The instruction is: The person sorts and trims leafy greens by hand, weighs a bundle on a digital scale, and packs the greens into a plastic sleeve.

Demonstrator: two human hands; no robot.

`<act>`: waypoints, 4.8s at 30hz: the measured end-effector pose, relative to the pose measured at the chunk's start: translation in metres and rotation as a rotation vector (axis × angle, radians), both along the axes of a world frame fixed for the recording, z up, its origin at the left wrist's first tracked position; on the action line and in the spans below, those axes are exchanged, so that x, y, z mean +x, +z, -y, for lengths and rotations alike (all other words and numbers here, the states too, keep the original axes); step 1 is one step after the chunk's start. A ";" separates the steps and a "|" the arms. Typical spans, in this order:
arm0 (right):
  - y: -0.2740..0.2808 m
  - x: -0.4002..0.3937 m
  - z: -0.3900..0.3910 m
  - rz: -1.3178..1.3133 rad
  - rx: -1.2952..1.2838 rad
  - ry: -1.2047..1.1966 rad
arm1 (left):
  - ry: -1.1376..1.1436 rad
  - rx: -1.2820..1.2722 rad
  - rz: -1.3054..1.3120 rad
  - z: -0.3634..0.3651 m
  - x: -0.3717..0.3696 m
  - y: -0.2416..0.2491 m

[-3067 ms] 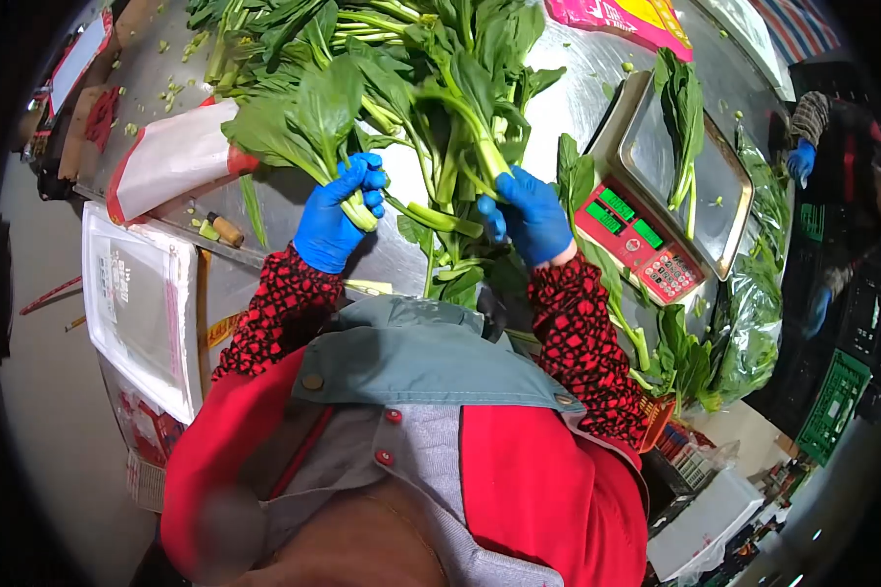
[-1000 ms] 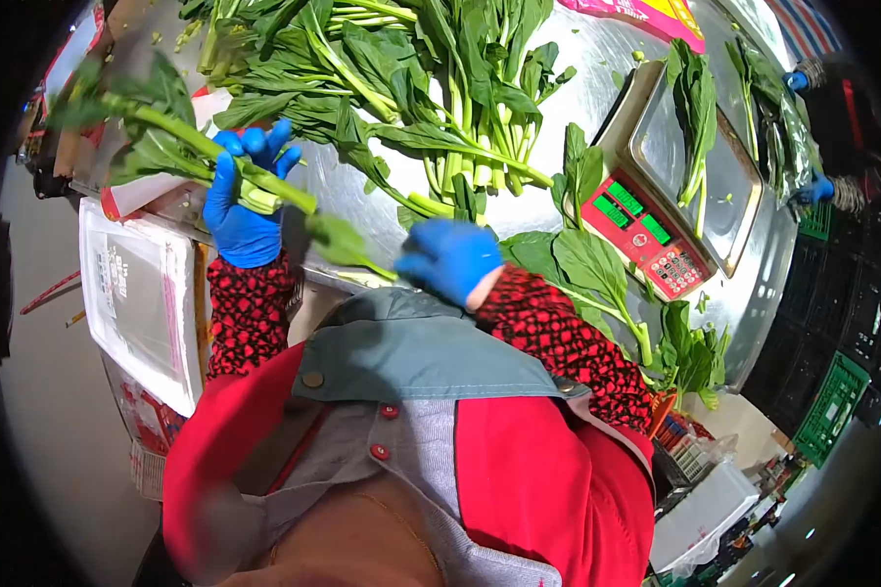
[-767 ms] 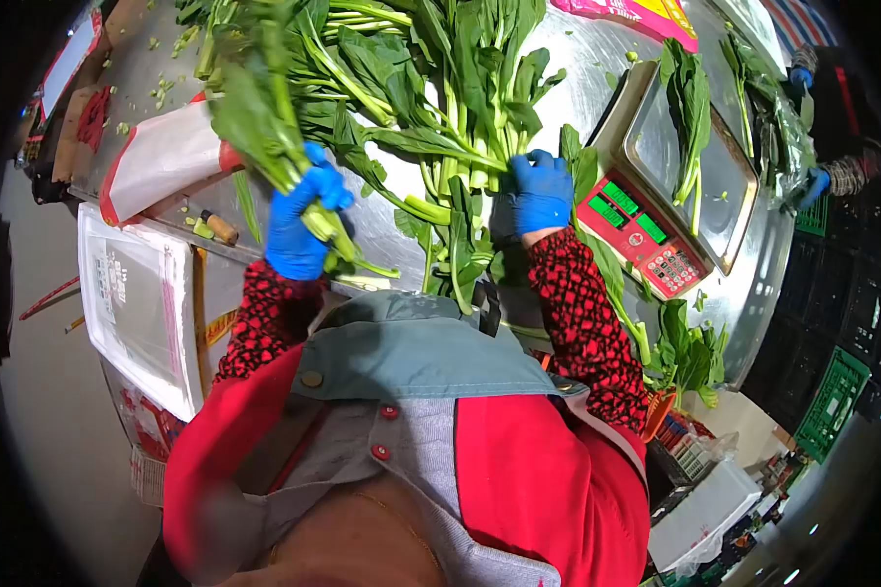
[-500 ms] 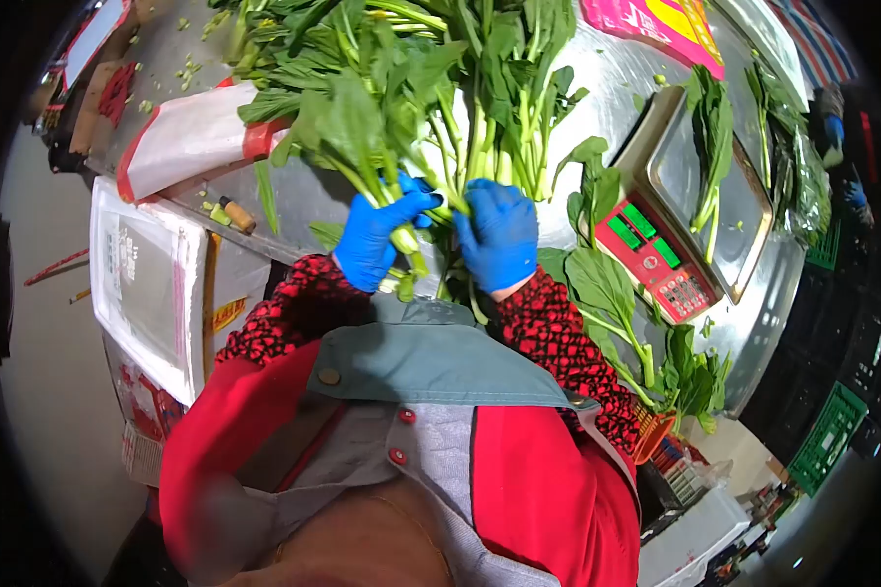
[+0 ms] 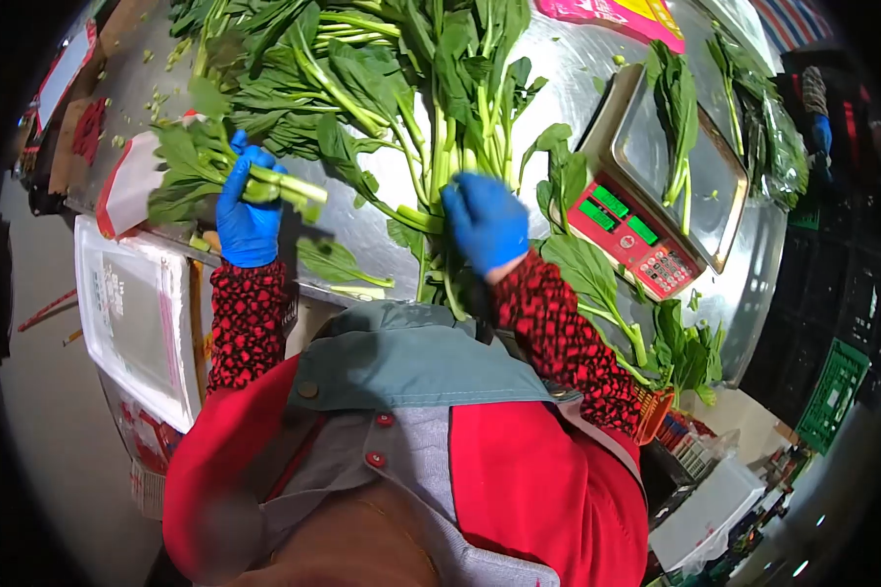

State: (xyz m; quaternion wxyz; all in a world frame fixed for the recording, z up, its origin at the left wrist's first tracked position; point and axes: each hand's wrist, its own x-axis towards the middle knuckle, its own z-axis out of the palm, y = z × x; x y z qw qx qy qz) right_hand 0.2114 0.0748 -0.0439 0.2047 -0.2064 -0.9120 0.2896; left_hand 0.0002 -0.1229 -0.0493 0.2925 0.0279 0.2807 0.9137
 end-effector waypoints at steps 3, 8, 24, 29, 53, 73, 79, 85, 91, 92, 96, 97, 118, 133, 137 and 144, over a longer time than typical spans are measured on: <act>-0.026 -0.013 -0.049 0.433 0.285 -0.100 | -0.127 -0.059 0.056 -0.012 0.029 -0.006; -0.058 -0.003 -0.095 0.359 -0.270 -0.240 | -0.257 -0.253 0.070 -0.023 0.062 -0.001; 0.018 -0.006 -0.025 0.341 -0.188 0.198 | 0.000 -0.158 -0.008 -0.022 0.031 0.003; -0.024 -0.049 -0.019 0.499 0.115 -0.170 | -0.019 -0.289 -0.132 -0.021 0.036 0.010; -0.006 -0.002 0.000 -0.267 -0.694 -0.025 | -0.201 -0.392 -0.051 -0.068 0.086 0.007; -0.026 -0.055 -0.003 -0.720 -1.913 -0.323 | -0.144 -0.082 0.379 -0.057 0.051 -0.008; -0.008 -0.038 -0.022 -0.345 -1.437 -0.225 | -0.075 0.164 0.546 -0.026 0.000 0.027; -0.007 0.002 0.021 0.284 -1.019 0.238 | 0.029 0.270 0.492 -0.031 -0.019 0.042; 0.012 -0.001 0.027 0.149 -0.333 0.457 | 0.137 0.203 0.488 -0.040 -0.019 0.049; 0.027 -0.009 0.030 -0.032 -0.422 0.266 | 0.045 0.202 0.475 -0.041 -0.019 0.042; 0.065 -0.043 0.040 -0.365 -0.004 0.167 | -0.160 0.104 0.425 -0.054 -0.004 0.025; 0.067 -0.053 0.041 -0.410 0.229 0.237 | -0.162 0.000 0.385 -0.058 0.003 0.025; 0.032 -0.043 0.018 -0.102 -0.569 0.205 | 0.320 -0.937 -0.912 -0.063 0.045 -0.017; -0.099 0.027 0.018 -0.216 -2.290 0.399 | 0.405 -1.153 -1.373 -0.074 0.042 -0.033; -0.098 0.008 0.017 -0.187 -2.126 0.361 | 0.210 -1.300 -1.336 -0.077 0.045 -0.035; -0.050 -0.071 0.015 -0.327 -1.194 0.004 | -0.053 -1.156 -1.583 -0.084 0.074 -0.008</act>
